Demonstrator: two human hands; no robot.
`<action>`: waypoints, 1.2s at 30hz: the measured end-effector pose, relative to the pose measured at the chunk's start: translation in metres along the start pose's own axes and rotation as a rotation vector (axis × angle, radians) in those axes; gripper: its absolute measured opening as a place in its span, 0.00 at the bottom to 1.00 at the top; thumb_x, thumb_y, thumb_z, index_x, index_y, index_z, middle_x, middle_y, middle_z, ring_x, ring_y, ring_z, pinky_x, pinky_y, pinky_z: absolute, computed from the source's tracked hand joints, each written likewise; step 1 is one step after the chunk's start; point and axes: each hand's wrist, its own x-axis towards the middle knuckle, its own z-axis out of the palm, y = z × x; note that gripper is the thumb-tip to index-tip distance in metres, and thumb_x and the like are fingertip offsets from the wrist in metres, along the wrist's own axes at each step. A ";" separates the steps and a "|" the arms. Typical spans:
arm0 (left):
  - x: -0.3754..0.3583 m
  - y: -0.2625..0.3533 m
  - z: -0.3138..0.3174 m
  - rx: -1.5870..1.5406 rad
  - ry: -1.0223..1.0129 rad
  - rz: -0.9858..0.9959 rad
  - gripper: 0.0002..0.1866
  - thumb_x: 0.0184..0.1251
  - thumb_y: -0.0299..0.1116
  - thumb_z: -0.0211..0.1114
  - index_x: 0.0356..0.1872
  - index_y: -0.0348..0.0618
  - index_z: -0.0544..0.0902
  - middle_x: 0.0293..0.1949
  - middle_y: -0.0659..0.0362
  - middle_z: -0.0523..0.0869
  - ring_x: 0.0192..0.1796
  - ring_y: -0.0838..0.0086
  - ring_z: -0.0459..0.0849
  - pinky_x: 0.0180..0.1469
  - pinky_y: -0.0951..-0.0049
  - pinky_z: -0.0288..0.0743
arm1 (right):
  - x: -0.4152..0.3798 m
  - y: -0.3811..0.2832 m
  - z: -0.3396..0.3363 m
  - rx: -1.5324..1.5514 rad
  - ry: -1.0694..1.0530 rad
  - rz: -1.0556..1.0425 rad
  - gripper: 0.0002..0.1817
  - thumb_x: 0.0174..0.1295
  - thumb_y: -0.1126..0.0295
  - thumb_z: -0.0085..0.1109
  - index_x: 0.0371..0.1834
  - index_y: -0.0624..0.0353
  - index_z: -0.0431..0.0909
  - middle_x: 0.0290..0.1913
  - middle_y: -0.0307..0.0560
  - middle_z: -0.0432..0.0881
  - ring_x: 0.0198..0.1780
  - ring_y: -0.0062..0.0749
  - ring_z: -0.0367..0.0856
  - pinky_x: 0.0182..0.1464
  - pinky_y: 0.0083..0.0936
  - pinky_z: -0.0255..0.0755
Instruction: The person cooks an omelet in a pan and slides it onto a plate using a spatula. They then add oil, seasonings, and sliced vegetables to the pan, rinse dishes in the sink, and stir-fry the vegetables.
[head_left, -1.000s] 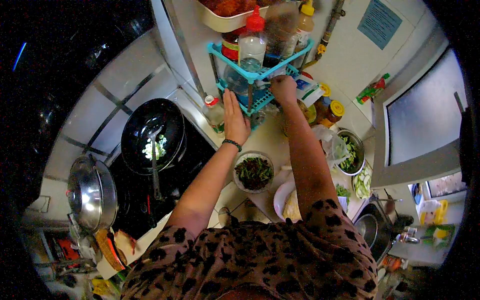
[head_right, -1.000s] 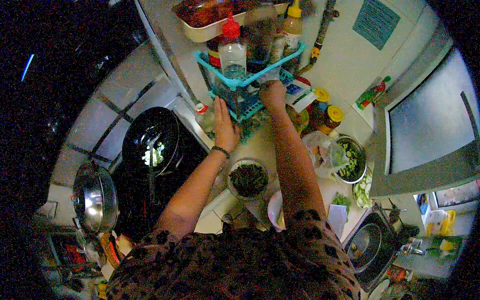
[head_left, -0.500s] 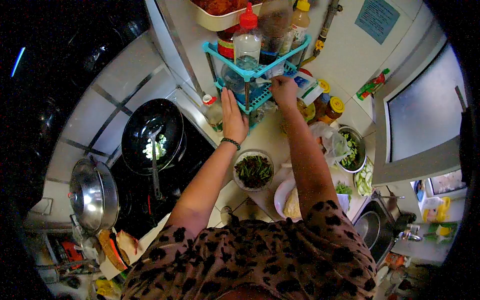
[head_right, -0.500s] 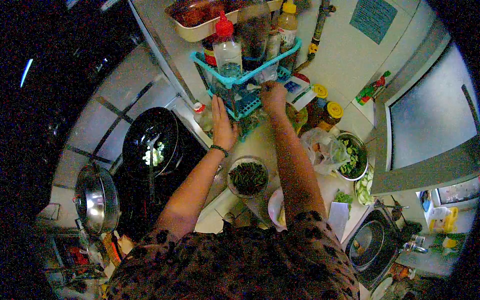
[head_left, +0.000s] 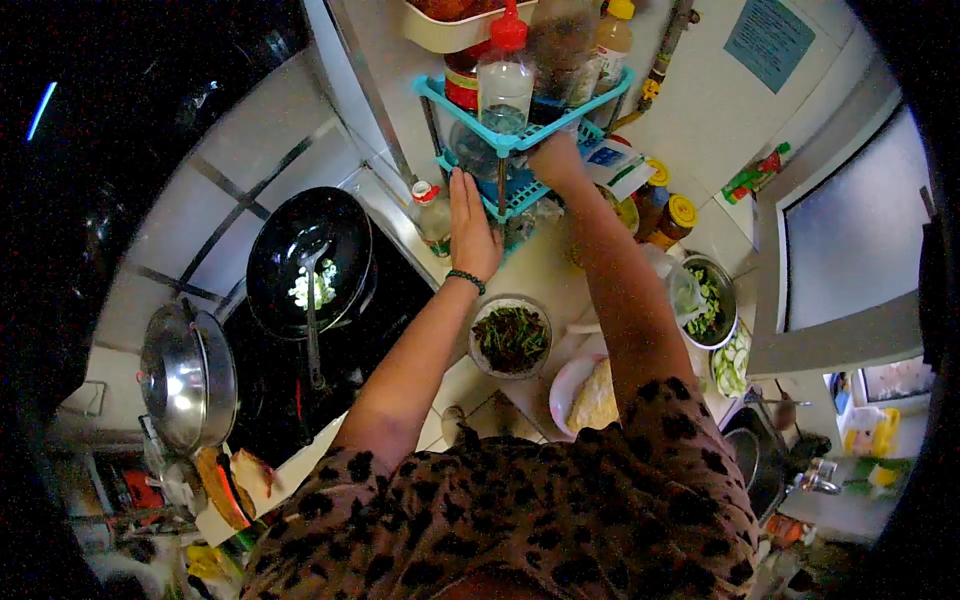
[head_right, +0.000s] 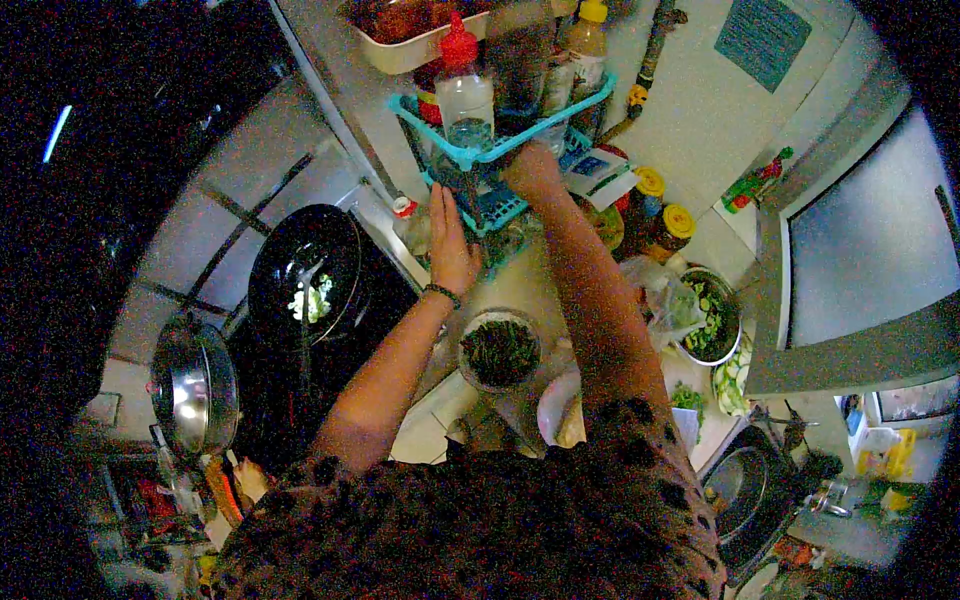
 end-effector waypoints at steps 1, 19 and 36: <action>0.000 0.000 0.000 0.009 -0.011 -0.009 0.48 0.39 0.13 0.57 0.68 0.34 0.46 0.70 0.42 0.45 0.71 0.50 0.47 0.70 0.64 0.49 | -0.012 -0.011 -0.018 0.093 0.060 0.099 0.13 0.50 0.66 0.52 0.33 0.62 0.80 0.37 0.61 0.81 0.40 0.57 0.79 0.43 0.45 0.75; 0.000 0.003 0.000 0.004 -0.024 -0.006 0.47 0.40 0.13 0.59 0.67 0.31 0.47 0.69 0.40 0.46 0.71 0.48 0.49 0.70 0.65 0.47 | -0.072 -0.013 -0.032 0.781 0.385 0.545 0.12 0.56 0.66 0.56 0.31 0.65 0.82 0.21 0.45 0.80 0.22 0.28 0.76 0.28 0.25 0.69; -0.103 0.034 -0.060 -0.112 -0.156 0.022 0.28 0.49 0.15 0.54 0.57 0.33 0.65 0.68 0.41 0.49 0.70 0.44 0.48 0.69 0.57 0.50 | -0.122 -0.159 -0.102 1.273 0.012 0.399 0.11 0.62 0.67 0.54 0.34 0.64 0.81 0.19 0.33 0.73 0.18 0.13 0.65 0.20 0.14 0.56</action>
